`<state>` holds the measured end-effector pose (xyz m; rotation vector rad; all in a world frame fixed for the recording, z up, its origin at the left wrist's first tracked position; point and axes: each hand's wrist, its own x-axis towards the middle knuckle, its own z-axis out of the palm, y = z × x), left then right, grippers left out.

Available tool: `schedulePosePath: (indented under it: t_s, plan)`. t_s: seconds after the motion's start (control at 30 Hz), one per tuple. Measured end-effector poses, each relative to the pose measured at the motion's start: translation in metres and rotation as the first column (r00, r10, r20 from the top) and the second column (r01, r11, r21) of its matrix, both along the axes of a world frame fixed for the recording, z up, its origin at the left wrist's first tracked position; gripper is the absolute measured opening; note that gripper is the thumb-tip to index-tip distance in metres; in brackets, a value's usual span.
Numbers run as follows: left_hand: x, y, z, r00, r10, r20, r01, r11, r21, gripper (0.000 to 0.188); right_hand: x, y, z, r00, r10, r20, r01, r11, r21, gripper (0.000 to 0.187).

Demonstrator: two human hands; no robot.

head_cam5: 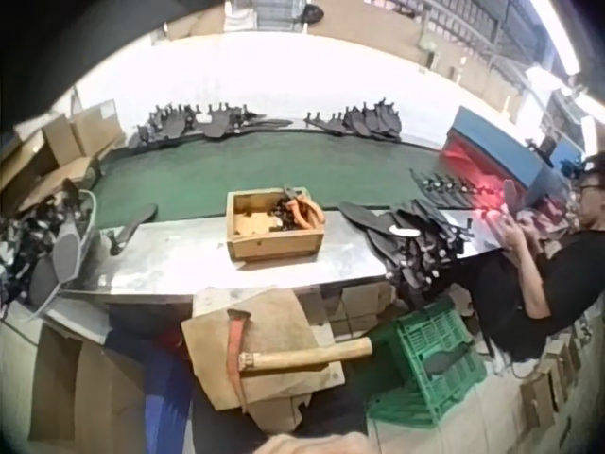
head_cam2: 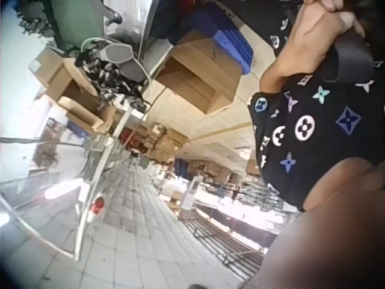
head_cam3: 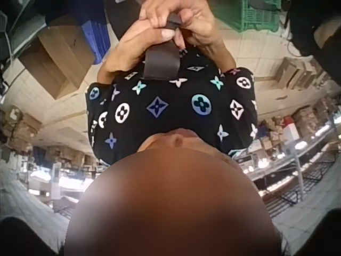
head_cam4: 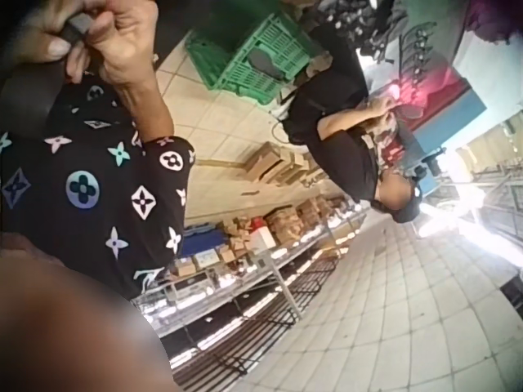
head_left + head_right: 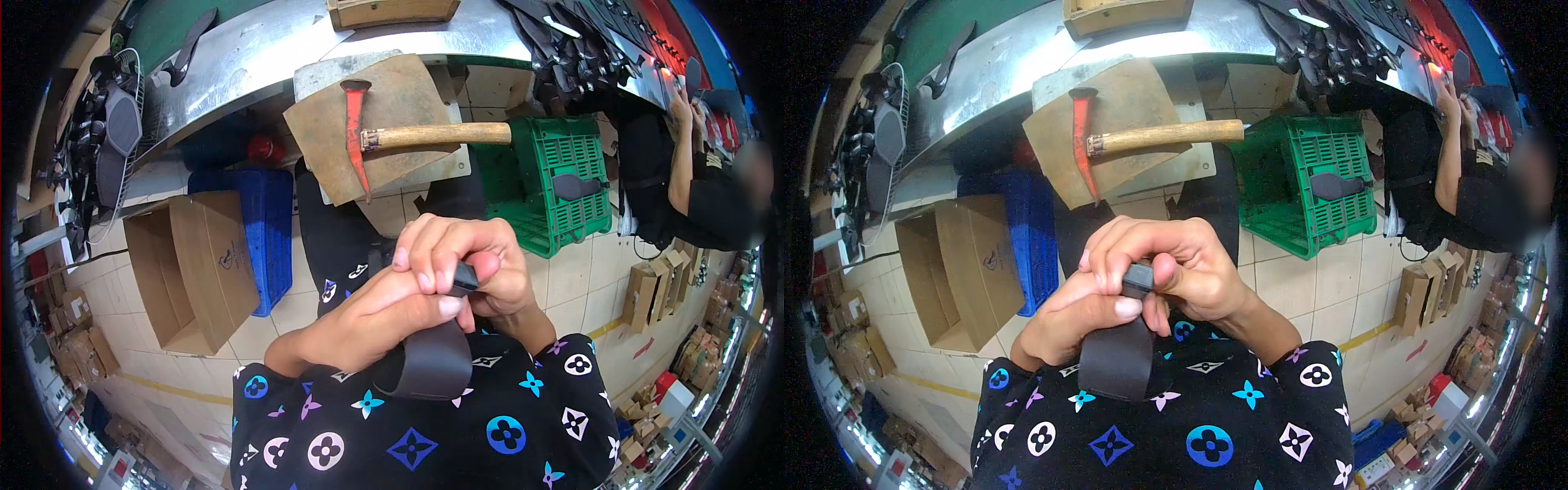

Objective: Hammering and assembling shoe sole components at a manufacturing workstation.

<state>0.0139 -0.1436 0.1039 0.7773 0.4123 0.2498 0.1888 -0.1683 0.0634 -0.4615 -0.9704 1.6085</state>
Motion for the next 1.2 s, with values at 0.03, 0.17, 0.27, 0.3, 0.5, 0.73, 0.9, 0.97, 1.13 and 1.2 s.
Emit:
schedulePosePath:
  t_s: [0.03,0.17,0.27,0.3,0.5,0.73,0.9,0.97,1.13,1.2]
  plan:
    - [0.001,0.000,0.000,1.000,0.015,-0.007,-0.015,0.999,0.028,0.031,0.002,-0.001,-0.005,1.000,0.029,0.001,-0.029,1.000,0.003,0.050]
    - [0.005,-0.002,-0.007,1.000,0.025,-0.013,-0.025,0.999,-0.048,0.032,0.006,-0.005,-0.011,0.999,0.045,-0.013,-0.046,0.998,-0.033,0.051]
    - [0.009,-0.002,-0.005,0.998,0.009,-0.070,-0.010,1.000,-0.009,0.032,0.007,-0.002,-0.017,0.996,0.058,-0.067,-0.062,0.996,-0.056,0.053]
    - [0.010,-0.001,-0.004,0.997,0.002,-0.071,-0.003,1.000,-0.013,0.032,0.008,-0.001,-0.015,0.995,0.059,-0.078,-0.065,0.995,-0.073,0.054]
    - [0.018,0.012,-0.001,0.983,-0.012,-0.180,0.043,0.985,0.168,0.029,0.011,0.000,-0.013,1.000,0.004,-0.024,-0.006,0.995,-0.095,0.057]
    - [0.012,0.065,0.010,0.748,0.617,-0.247,-0.364,0.691,0.624,0.030,0.059,0.040,-0.018,0.830,-0.303,0.468,0.311,0.948,0.062,0.054]
    - [-0.060,0.183,-0.018,0.162,0.960,0.227,-0.445,-0.135,0.885,0.034,0.175,0.088,-0.012,0.101,-0.792,0.602,0.722,0.475,0.504,0.029]
    - [-0.094,0.227,-0.040,-0.039,0.965,0.260,-0.206,-0.263,0.943,0.032,0.247,0.116,-0.012,-0.360,-0.764,0.536,0.671,0.186,0.718,0.029]
    - [-0.183,0.294,-0.123,-0.128,0.992,0.023,0.398,0.030,0.917,0.041,0.361,0.191,-0.035,-0.707,-0.569,0.419,0.359,0.222,0.907,0.028]
    - [-0.172,0.291,-0.136,-0.343,0.924,-0.171,0.431,0.316,0.845,0.071,0.363,0.203,-0.027,-0.585,-0.549,0.597,0.484,0.355,0.800,0.026]
